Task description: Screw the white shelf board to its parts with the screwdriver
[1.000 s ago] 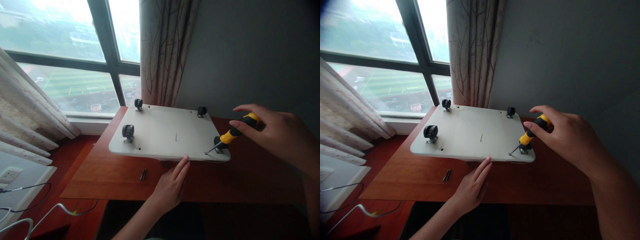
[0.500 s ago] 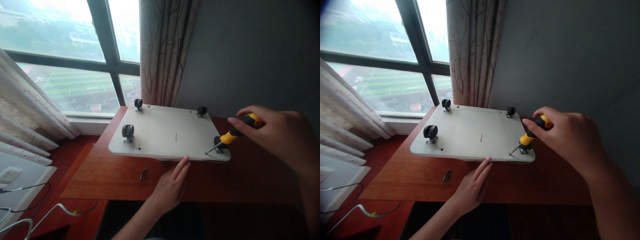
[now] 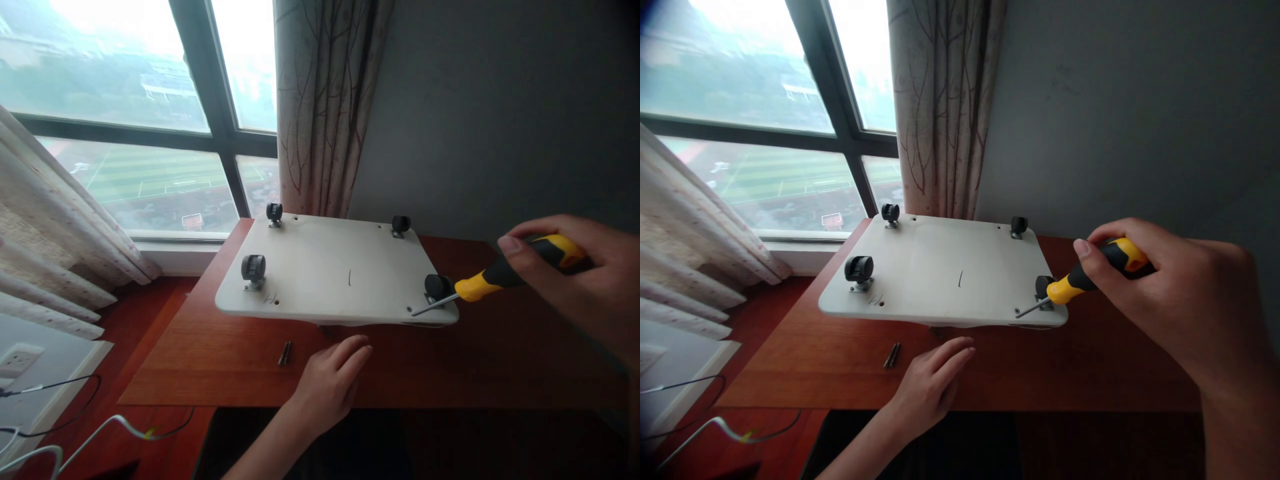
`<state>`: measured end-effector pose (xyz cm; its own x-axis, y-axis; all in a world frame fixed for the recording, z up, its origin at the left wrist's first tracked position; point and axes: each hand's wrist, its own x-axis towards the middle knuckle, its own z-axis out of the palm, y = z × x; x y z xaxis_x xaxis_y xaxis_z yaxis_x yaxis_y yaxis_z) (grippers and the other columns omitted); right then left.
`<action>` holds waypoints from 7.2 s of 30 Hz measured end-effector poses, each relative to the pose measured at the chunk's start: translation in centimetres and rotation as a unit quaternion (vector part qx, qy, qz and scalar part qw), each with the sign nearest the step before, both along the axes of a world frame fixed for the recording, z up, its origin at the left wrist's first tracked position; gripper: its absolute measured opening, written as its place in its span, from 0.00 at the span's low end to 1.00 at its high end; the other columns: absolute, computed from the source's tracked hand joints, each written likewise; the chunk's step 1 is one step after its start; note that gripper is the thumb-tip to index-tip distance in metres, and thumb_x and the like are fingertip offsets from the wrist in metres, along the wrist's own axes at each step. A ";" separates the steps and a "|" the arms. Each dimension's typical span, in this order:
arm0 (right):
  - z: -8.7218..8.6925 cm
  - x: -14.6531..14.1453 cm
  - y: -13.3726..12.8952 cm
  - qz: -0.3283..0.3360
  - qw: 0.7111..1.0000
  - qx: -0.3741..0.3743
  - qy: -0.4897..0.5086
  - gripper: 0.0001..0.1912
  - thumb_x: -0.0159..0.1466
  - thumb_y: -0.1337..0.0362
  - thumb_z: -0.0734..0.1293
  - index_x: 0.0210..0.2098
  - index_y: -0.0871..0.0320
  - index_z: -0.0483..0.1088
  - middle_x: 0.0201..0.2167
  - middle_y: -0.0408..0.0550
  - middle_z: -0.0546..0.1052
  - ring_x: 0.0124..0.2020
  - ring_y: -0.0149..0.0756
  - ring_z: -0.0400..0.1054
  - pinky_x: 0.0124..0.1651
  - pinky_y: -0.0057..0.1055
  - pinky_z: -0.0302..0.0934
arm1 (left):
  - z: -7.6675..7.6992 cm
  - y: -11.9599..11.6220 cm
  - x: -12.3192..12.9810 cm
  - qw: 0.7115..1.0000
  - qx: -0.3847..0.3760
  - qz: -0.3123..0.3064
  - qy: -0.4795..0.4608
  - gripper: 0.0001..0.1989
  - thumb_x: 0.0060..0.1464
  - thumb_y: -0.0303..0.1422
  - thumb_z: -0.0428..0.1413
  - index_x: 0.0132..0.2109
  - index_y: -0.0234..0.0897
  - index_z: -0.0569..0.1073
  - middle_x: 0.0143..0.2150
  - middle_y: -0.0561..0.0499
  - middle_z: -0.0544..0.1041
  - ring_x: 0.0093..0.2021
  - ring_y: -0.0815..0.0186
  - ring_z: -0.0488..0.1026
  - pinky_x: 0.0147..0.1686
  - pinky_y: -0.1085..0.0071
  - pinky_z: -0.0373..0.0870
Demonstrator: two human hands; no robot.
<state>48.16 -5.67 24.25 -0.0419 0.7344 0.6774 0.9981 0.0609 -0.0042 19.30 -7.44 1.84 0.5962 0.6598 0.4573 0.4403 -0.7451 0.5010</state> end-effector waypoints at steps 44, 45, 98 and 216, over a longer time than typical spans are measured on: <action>-4.4 -4.5 -1.7 0.103 0.967 -0.102 0.208 0.16 0.66 0.46 0.63 0.30 0.48 0.73 0.25 0.43 0.77 0.20 0.37 0.66 0.24 0.34 0.60 | 3.0 1.7 -1.9 0.930 -0.298 -0.017 -0.214 0.02 0.55 0.25 0.63 0.38 0.34 0.80 0.34 0.48 0.79 0.32 0.67 0.72 0.31 0.75 0.65; -4.5 -4.5 -1.7 0.103 0.967 -0.103 0.209 0.16 0.66 0.46 0.63 0.30 0.48 0.73 0.25 0.43 0.78 0.20 0.37 0.67 0.24 0.34 0.60 | 3.1 1.7 -1.8 0.928 -0.303 -0.022 -0.216 0.02 0.56 0.25 0.63 0.38 0.34 0.80 0.34 0.48 0.79 0.32 0.67 0.72 0.32 0.75 0.66; 2.7 -1.1 21.9 0.073 0.991 -0.106 -0.033 0.20 0.68 0.46 0.63 0.51 0.51 0.73 0.46 0.53 0.79 0.47 0.51 0.71 0.47 0.45 0.61 | 11.7 29.4 14.0 0.979 -0.074 0.137 0.132 0.13 0.55 0.27 0.58 0.46 0.42 0.82 0.45 0.47 0.82 0.45 0.60 0.77 0.43 0.69 0.71; 1.5 -2.1 25.6 -0.063 0.970 -0.223 -0.078 0.19 0.68 0.48 0.63 0.45 0.58 0.73 0.45 0.61 0.77 0.47 0.50 0.69 0.47 0.45 0.60 | -1.4 1.8 -1.3 0.987 0.035 0.116 -0.106 0.36 0.57 0.18 0.47 0.71 0.39 0.59 0.70 0.43 0.66 0.66 0.59 0.69 0.58 0.68 0.74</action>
<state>46.10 19.95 25.76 -0.0087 0.9588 0.2838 0.9880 -0.0355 0.1501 18.04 -5.60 0.46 0.3184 0.7304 0.6043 0.4948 -0.6718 0.5512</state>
